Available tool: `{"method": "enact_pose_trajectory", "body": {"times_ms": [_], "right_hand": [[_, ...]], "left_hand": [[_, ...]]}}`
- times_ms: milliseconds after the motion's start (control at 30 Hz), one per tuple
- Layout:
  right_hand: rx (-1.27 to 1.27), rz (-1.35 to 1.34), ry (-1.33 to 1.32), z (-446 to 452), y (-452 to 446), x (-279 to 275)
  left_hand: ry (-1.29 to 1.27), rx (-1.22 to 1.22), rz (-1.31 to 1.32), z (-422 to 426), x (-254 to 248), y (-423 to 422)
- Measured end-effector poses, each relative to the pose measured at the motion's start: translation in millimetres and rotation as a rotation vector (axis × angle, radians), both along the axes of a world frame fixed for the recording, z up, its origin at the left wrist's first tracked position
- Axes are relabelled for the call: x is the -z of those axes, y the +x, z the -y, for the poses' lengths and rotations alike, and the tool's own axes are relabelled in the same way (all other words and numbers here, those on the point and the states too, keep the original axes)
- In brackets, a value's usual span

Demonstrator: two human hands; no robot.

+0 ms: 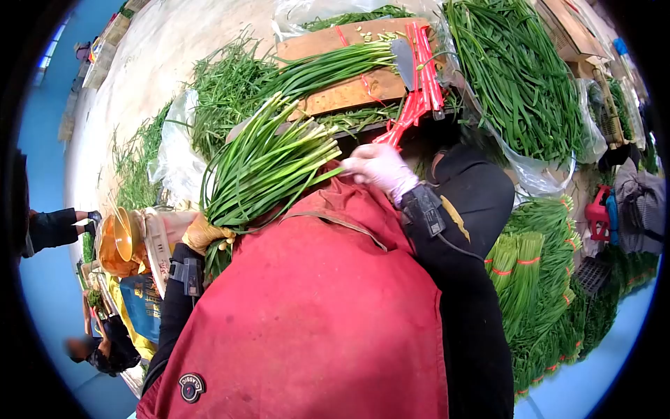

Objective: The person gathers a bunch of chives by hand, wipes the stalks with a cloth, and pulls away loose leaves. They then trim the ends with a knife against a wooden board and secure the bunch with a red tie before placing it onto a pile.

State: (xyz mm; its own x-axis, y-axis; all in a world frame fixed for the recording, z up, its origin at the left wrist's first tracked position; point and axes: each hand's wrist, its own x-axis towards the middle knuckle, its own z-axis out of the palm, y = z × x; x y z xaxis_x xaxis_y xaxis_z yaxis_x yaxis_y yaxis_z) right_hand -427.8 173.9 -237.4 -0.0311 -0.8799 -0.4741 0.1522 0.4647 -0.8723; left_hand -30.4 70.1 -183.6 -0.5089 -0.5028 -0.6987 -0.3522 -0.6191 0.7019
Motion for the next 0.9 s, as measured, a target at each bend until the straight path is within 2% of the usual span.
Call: {"method": "enact_pose_trajectory", "body": {"times_ms": [33, 100, 167, 200, 233, 267, 300, 333, 367, 433, 467, 500, 533, 567, 633, 667, 700, 733, 767, 867, 900], "right_hand": [[0.042, -0.153, 0.002, -5.3, -14.8, 11.2], [0.031, -0.621, 0.071, -22.5, -44.7, 46.3], [-0.216, -1.006, 0.212, -32.4, -58.9, 24.2], [-0.326, -1.156, 0.164, -38.7, -66.1, 42.7], [-0.338, -1.107, 0.025, -44.2, -70.2, 55.4], [-0.411, -1.028, -0.164, -42.7, -72.1, 46.7], [-0.375, -0.876, -0.227, -35.4, -59.6, 6.8], [-0.302, -0.735, -0.437, -24.0, -57.9, 27.8], [-0.193, -0.486, -0.472, -12.2, -39.2, 8.0], [-0.166, -0.168, -0.523, 14.9, -14.8, -29.5], [-0.277, -0.272, -0.675, 33.1, -7.1, -23.5], [-0.367, -0.076, -0.574, 46.6, 4.8, -12.7], [-0.441, -0.178, -0.452, 52.3, 15.0, -10.0], [-0.410, -0.013, -0.389, 60.0, 25.4, 7.8], [-0.353, -0.006, -0.261, 57.3, 26.2, -4.4], [-0.340, -0.025, -0.287, 52.6, 20.9, -15.0], [-0.326, -0.040, -0.310, 47.5, 12.3, -21.9], [-0.239, 0.033, -0.225, 43.6, 5.9, -19.8], [-0.268, -0.170, -0.144, 41.7, -7.9, -22.4], [-0.136, -0.095, -0.115, 17.6, -43.1, 0.0], [-0.126, -0.068, -0.075, 6.6, -52.0, -8.9]], "left_hand": [[0.002, 0.021, 0.012, 1.8, 1.8, 0.3], [-0.032, 0.021, 0.005, 3.3, 2.3, -1.2], [-0.028, 0.060, 0.016, 7.2, 4.5, -0.4], [-0.040, 0.114, -0.010, 9.7, 5.9, 2.2], [-0.018, 0.146, 0.083, 13.9, 15.1, 11.9], [-0.093, 0.317, 0.317, 23.5, 37.2, 27.8], [-0.138, 0.337, 0.299, 21.3, 22.2, 18.0], [-0.183, 0.357, 0.282, 18.9, 7.2, 8.3], [-0.273, 0.370, 0.110, 23.4, 24.7, 21.7], [-0.344, 0.459, 0.118, 29.9, 35.4, 29.8], [-0.498, 0.482, 0.223, 29.7, 39.2, 31.9], [-0.434, 0.503, 0.164, 32.4, 37.4, 31.3], [-0.463, 0.490, 0.173, 31.4, 35.7, 28.4], [-0.481, 0.476, 0.188, 28.1, 32.6, 26.1], [-0.311, 0.366, 0.019, 23.1, 20.7, 21.6], [-0.148, 0.242, 0.022, 16.3, 11.0, 19.2], [-0.361, 0.304, 0.148, 7.3, -21.1, 4.6], [-0.269, 0.309, 0.153, 12.9, -10.2, 10.4], [-0.175, 0.314, 0.158, 19.3, 3.3, 16.3], [-0.477, 0.434, 0.097, 22.4, 10.1, 18.8], [-0.431, 0.410, 0.086, 21.8, 11.3, 19.6]]}}
